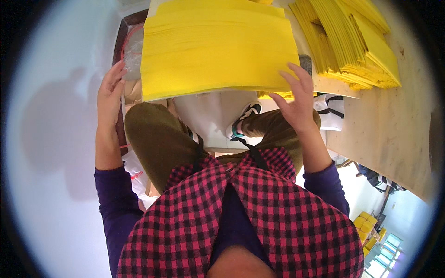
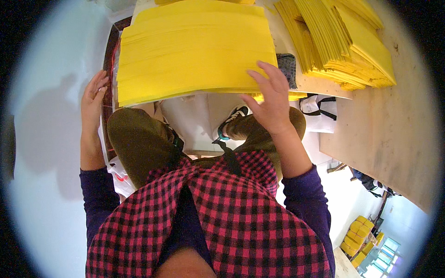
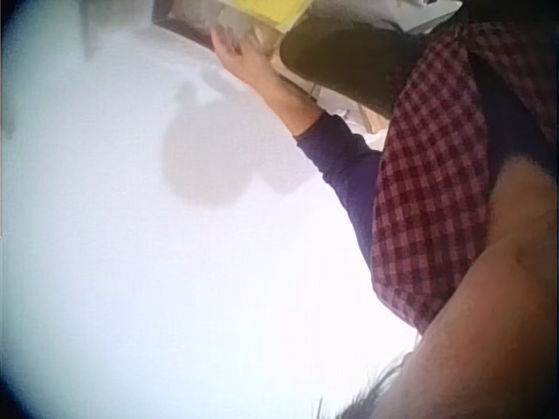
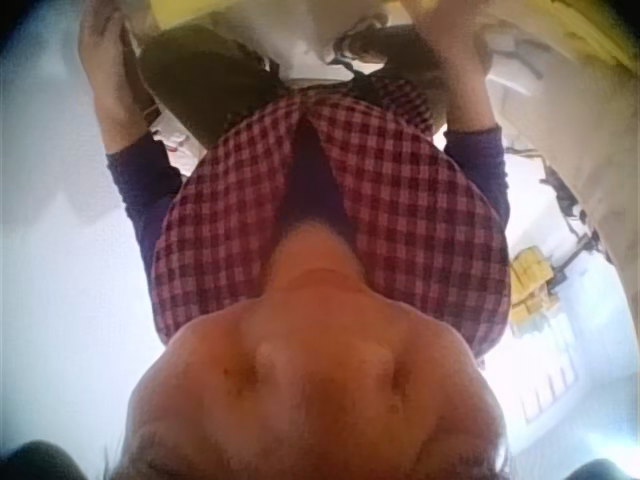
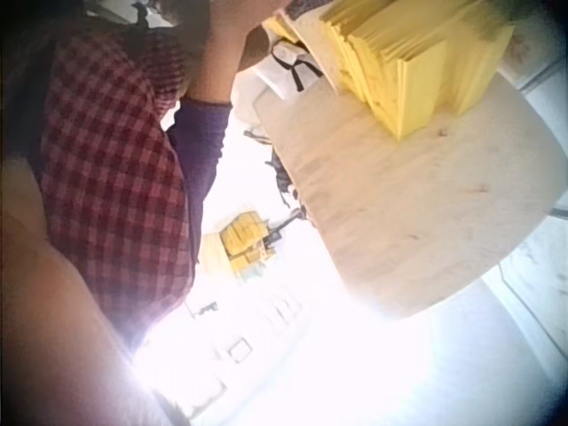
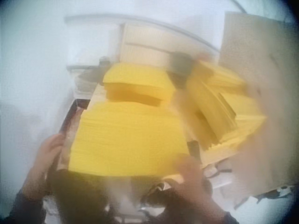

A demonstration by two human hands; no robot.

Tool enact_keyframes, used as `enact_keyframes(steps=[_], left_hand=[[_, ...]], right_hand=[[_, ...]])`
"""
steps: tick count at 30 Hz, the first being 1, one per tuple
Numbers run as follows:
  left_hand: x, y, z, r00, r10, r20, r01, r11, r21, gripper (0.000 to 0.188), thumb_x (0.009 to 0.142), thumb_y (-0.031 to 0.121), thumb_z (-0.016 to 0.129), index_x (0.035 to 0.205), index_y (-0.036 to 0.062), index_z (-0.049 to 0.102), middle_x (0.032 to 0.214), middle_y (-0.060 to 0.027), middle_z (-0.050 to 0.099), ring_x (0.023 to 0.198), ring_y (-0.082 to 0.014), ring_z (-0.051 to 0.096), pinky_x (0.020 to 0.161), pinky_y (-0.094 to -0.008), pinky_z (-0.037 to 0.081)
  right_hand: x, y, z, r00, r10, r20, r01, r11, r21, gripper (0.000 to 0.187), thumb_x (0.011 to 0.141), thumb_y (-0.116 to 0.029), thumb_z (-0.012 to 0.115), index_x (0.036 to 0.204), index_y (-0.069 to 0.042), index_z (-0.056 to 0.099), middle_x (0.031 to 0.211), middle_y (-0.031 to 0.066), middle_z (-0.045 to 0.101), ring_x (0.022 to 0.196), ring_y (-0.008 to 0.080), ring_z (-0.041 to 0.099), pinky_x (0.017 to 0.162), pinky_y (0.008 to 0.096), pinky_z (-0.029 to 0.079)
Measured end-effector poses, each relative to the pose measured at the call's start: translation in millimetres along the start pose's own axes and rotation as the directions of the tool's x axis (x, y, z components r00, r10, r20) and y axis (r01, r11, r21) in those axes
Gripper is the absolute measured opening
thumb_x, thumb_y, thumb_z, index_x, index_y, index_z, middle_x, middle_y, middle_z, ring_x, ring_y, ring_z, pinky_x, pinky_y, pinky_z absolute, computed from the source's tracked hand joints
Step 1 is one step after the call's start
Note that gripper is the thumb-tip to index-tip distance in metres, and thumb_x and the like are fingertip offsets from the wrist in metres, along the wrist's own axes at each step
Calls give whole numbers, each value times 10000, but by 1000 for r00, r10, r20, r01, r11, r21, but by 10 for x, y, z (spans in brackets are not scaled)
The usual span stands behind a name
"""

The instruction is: The person repeatedly folds large yellow sheets in half and stacks them on a table. The person handles the sheets by hand, aligning edges and pressing folds to create a growing stack of folded sheets.

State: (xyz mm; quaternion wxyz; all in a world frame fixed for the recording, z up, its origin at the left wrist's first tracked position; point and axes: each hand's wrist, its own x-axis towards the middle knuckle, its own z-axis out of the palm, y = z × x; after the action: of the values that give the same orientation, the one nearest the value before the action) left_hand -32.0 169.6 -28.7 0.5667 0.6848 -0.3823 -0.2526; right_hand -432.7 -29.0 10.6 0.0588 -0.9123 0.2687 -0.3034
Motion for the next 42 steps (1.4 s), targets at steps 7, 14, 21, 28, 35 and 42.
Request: enact_keyframes(steps=[7,14,21,28,35,42], left_hand=[[-421,80,138,991,-60,-121,48,994,-97,429,888,-4,501,1316,8,480,1290,-110,539,1181,-195,510,1014,-309,374],[-617,114,191,987,-82,-136,75,995,-60,378,905,7,517,1282,-1,507,1269,-126,556,1165,-203,524,967,-306,412],[-668,167,192,989,-52,-142,45,998,-49,351,906,11,520,1257,-5,527,1257,-117,567,1162,-203,529,969,-307,410],[-730,243,169,984,9,-176,-3,999,37,349,904,-7,499,1251,-2,540,1219,-101,580,1144,-174,535,975,-285,403],[-498,351,122,985,54,-165,-44,997,60,424,873,-29,525,1295,14,507,1272,-123,548,1199,-193,503,1019,-318,378],[39,424,233,963,268,6,-266,952,153,711,760,-58,644,1408,60,376,1379,-129,461,1313,-220,400,1092,-338,302]], right_hand=[[298,-84,263,973,-222,59,219,974,66,355,685,-132,746,1019,-82,634,1132,95,603,1075,313,542,932,414,413],[438,-24,305,957,-290,-22,290,944,154,151,739,-136,698,873,-82,657,892,71,650,893,279,595,833,405,450],[614,-104,178,969,-239,70,226,962,153,97,800,-168,647,821,-73,642,786,100,647,768,317,609,698,416,474],[1017,-198,-81,958,-280,60,277,959,60,126,831,-230,612,859,-114,650,744,114,639,702,338,617,611,438,485],[1365,-271,-314,969,-221,111,216,975,49,157,864,-221,611,919,-76,634,797,121,642,725,323,613,637,377,483],[1541,-238,-342,960,-216,181,161,948,275,161,888,-166,607,942,-14,607,772,99,615,692,202,576,675,288,462]])
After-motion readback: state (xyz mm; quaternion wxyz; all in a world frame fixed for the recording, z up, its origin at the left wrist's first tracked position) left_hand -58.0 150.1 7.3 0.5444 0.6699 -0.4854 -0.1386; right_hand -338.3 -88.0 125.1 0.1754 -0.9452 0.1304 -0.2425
